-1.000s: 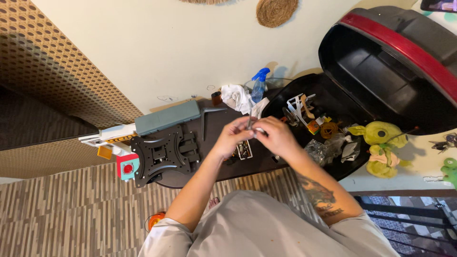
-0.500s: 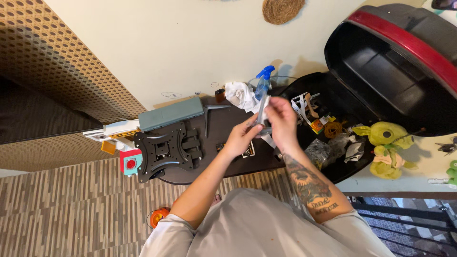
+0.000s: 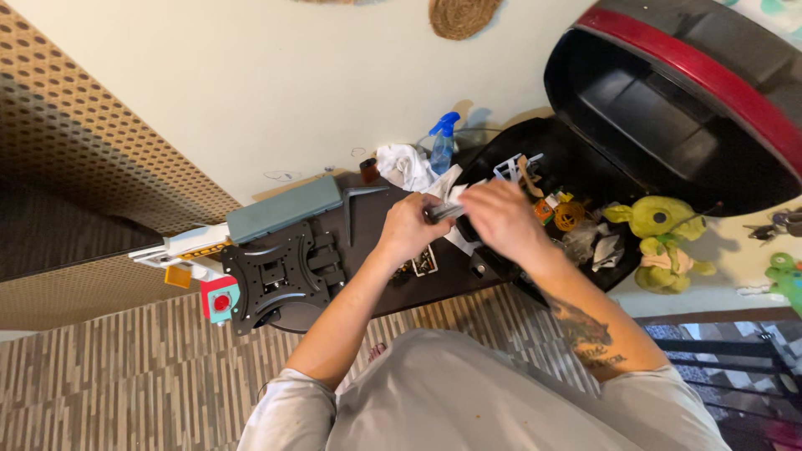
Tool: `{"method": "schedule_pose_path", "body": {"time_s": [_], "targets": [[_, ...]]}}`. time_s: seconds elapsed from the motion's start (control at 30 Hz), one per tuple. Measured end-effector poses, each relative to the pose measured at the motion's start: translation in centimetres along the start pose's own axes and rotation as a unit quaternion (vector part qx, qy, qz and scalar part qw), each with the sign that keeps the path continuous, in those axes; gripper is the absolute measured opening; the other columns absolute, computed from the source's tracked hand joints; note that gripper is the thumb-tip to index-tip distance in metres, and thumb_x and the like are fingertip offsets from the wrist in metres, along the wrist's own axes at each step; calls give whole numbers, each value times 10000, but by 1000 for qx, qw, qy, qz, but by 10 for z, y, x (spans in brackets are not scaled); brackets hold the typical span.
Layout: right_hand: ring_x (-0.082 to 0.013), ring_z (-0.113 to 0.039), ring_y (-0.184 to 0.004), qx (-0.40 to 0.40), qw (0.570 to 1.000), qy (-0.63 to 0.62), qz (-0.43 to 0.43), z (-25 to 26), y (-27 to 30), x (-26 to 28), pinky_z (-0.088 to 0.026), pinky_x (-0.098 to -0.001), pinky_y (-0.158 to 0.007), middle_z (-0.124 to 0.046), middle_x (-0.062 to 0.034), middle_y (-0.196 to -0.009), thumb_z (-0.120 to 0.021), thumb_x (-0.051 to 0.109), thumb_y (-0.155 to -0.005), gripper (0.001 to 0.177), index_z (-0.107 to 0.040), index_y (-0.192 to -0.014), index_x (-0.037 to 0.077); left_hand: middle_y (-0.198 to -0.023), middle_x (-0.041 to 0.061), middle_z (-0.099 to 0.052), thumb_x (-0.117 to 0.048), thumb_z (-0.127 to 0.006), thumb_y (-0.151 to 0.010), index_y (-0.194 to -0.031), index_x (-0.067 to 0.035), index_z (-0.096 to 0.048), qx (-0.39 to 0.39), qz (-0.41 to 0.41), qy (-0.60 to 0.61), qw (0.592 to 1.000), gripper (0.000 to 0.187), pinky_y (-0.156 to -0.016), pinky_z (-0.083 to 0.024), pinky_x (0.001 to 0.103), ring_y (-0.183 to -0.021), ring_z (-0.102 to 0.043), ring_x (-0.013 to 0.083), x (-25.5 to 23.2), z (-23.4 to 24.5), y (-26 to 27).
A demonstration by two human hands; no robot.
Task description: The person wipes several small metal parts and tools with a white cloth on a table. They handle each item individually, wiping it and placing it into a black storage bin. The person also wipes a larger metal bracket and places it in the bin.
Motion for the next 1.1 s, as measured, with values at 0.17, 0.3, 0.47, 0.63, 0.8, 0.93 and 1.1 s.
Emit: {"method": "schedule_pose_path", "body": {"time_s": [0.17,0.3,0.47,0.63,0.8,0.93,1.1], "targets": [[-334,-664,-1137,-7,997,-83,3,-9,23,6,-522,-444,-982,-696,-147,-1215,-693,-8,-795,372,-699,-1167,-1,-847,119,-741,-256,-844,-744,-1233,-33,-618,72,-16,49,996,582,-700,-575,329,-734,-723,194,3,-17,-11],[-322,-671,-1079,-35,997,-43,-50,-11,40,-8,-548,-417,-924,-712,-121,-1176,-696,-35,-808,362,-713,-1161,43,-973,84,-688,-143,-831,-773,-1456,-59,-431,141,-41,212,966,796,-692,-544,301,-761,-636,137,6,-33,-18],[-296,-676,-1033,-135,972,-100,-162,-7,54,-32,-552,-387,-889,-694,-111,-1111,-715,-8,-896,285,-690,-1167,75,-1051,61,-689,-137,-843,-850,-1472,-54,-442,110,-82,294,946,744,-729,-527,286,-819,-589,100,7,-41,-24],[-304,-642,-999,-116,968,-118,-191,-5,56,-35,-526,-405,-884,-651,-107,-1053,-692,-10,-857,465,-634,-1312,68,-831,37,-710,-181,-761,-934,-1330,-41,-645,170,-20,193,966,436,-697,-539,285,-725,-630,109,11,-59,-12],[-308,-614,-1025,9,996,-34,-82,-8,41,-14,-505,-437,-911,-663,-87,-1104,-690,-15,-787,507,-664,-1279,106,-916,76,-727,-126,-759,-932,-1290,-16,-665,161,-42,172,971,386,-765,-557,301,-832,-648,138,9,-69,-17],[-314,-605,-1064,51,997,-42,-35,-6,34,-6,-487,-450,-942,-658,-76,-1135,-692,-7,-746,526,-662,-1259,104,-1093,102,-694,-54,-733,-858,-1421,-13,-478,177,-31,236,955,619,-873,-559,305,-1003,-662,144,13,-72,-16],[-311,-618,-1020,-5,999,-30,-33,-2,31,-20,-500,-435,-897,-639,-78,-1063,-694,-24,-773,440,-693,-1191,113,-1187,102,-669,-115,-710,-891,-1572,-68,-267,217,-14,423,880,813,-983,-533,333,-1094,-660,186,21,-66,-18]]}}
Point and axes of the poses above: each hand's wrist, its own y-axis away from the middle knuckle, its own z-axis out of the back of the hand, x = y × z, the point moved 4 cm from there along -y, towards the middle knuckle
